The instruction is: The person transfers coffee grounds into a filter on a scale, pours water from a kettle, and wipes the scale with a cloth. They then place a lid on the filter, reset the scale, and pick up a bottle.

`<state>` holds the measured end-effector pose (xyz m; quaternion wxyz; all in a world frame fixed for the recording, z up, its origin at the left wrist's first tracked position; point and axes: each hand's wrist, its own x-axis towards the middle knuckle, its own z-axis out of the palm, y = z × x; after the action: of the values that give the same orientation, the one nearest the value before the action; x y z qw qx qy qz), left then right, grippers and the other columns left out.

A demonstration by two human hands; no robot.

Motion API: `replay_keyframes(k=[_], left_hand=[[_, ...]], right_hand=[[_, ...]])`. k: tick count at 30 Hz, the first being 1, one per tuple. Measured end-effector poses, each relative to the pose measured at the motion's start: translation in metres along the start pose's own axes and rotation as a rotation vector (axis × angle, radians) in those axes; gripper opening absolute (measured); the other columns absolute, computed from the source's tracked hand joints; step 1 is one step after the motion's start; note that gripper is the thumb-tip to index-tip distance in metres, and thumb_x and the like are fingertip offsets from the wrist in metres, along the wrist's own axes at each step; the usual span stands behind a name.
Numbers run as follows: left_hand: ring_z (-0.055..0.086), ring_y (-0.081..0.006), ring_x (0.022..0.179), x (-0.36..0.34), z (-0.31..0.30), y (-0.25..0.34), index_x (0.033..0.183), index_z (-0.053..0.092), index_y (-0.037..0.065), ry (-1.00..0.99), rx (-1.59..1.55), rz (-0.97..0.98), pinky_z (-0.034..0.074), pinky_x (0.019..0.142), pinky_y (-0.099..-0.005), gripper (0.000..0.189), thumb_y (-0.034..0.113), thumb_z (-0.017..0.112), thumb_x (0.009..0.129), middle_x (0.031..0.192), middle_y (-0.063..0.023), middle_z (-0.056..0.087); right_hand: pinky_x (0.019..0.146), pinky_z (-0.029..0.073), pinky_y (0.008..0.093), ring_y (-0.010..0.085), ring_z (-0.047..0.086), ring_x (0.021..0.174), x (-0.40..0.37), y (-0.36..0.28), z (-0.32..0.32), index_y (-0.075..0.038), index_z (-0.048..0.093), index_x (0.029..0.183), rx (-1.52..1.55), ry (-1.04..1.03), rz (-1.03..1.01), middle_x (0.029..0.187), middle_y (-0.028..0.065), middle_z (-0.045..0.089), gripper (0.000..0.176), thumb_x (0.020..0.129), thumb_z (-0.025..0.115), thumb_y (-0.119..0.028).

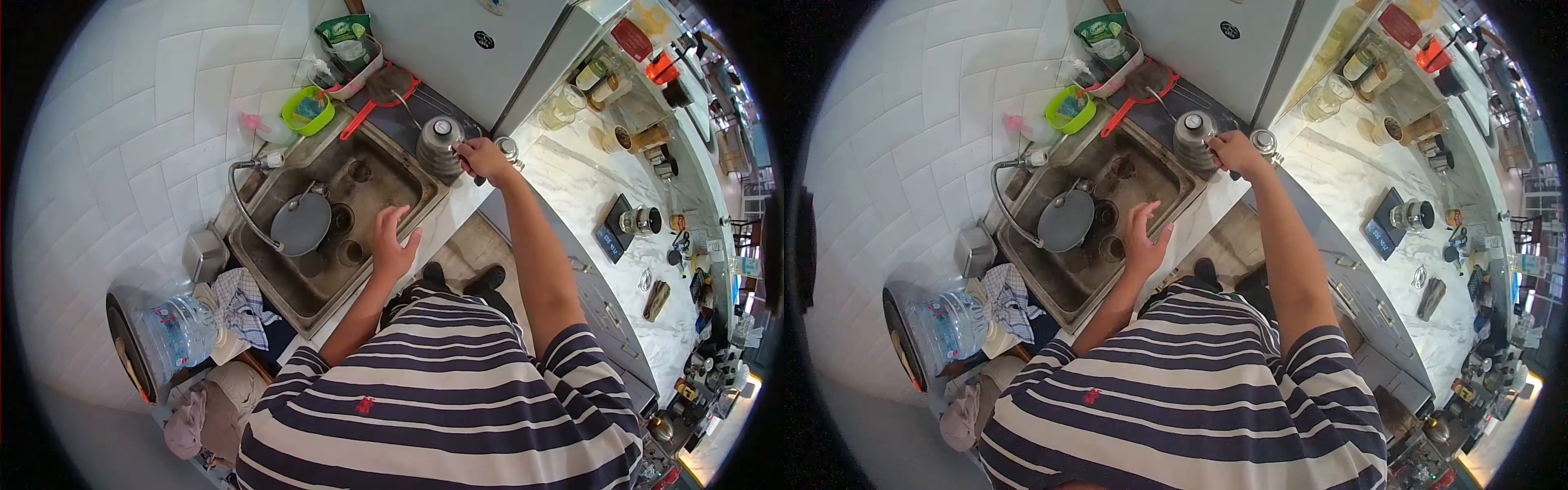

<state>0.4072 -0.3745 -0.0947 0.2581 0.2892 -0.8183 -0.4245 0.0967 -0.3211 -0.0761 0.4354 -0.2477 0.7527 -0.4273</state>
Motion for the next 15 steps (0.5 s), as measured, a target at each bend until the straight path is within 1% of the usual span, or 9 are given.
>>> replay_keyframes(k=[1,4,7,10,13,15], left_hand=[[0.058,-0.0385,0.124,0.000,0.000,0.003,0.136,0.064,0.007,0.001,-0.010,-0.002,0.047,0.107,-0.0463,0.051,0.018,0.080,0.089,0.132,-0.0193,0.058],[0.063,-0.0307,0.111,-0.001,0.001,0.008,0.138,0.062,0.008,0.008,-0.014,0.038,0.051,0.100,-0.0434,0.053,0.013,0.080,0.088,0.134,-0.0161,0.057],[0.063,-0.0305,0.110,-0.004,0.002,0.010,0.138,0.063,0.008,-0.004,0.004,0.056,0.051,0.100,-0.0436,0.052,0.014,0.079,0.089,0.134,-0.0159,0.057],[0.063,-0.0302,0.109,-0.008,0.002,0.012,0.138,0.063,0.007,-0.002,-0.022,0.040,0.051,0.100,-0.0434,0.051,0.014,0.079,0.089,0.134,-0.0160,0.057],[0.063,-0.0296,0.109,-0.013,-0.002,0.015,0.137,0.063,0.007,0.013,-0.039,0.034,0.050,0.100,-0.0436,0.051,0.014,0.078,0.090,0.134,-0.0157,0.057],[0.062,-0.0307,0.107,-0.016,-0.005,0.017,0.136,0.064,0.007,0.034,-0.029,0.028,0.051,0.099,-0.0433,0.050,0.015,0.079,0.089,0.131,-0.0165,0.058]], right_hand=[[0.059,0.044,0.0344,0.0138,0.055,0.055,-0.004,-0.001,0.003,-0.004,0.067,0.076,0.009,0.012,-0.001,0.059,0.0025,0.059,0.046,0.108,0.061,-0.037],[0.062,0.046,0.0358,0.0169,0.058,0.059,-0.007,0.005,0.013,-0.002,0.069,0.078,0.059,0.125,0.020,0.063,0.0053,0.062,0.050,0.109,0.057,-0.040],[0.067,0.049,0.0384,0.0208,0.063,0.064,-0.002,0.009,0.019,0.000,0.072,0.083,0.070,0.175,0.102,0.069,0.0089,0.066,0.053,0.109,0.055,-0.043],[0.059,0.045,0.0340,0.0158,0.056,0.058,-0.002,0.010,0.021,-0.003,0.073,0.085,0.046,0.202,0.061,0.065,0.0049,0.062,0.052,0.108,0.057,-0.046],[0.061,0.046,0.0366,0.0169,0.057,0.060,-0.007,0.012,0.032,-0.003,0.073,0.082,-0.034,0.365,-0.008,0.065,0.0054,0.063,0.051,0.107,0.059,-0.046],[0.070,0.050,0.0408,0.0247,0.065,0.068,-0.009,0.013,0.036,0.000,0.075,0.084,-0.029,0.409,-0.018,0.071,0.0121,0.068,0.051,0.106,0.059,-0.044]])
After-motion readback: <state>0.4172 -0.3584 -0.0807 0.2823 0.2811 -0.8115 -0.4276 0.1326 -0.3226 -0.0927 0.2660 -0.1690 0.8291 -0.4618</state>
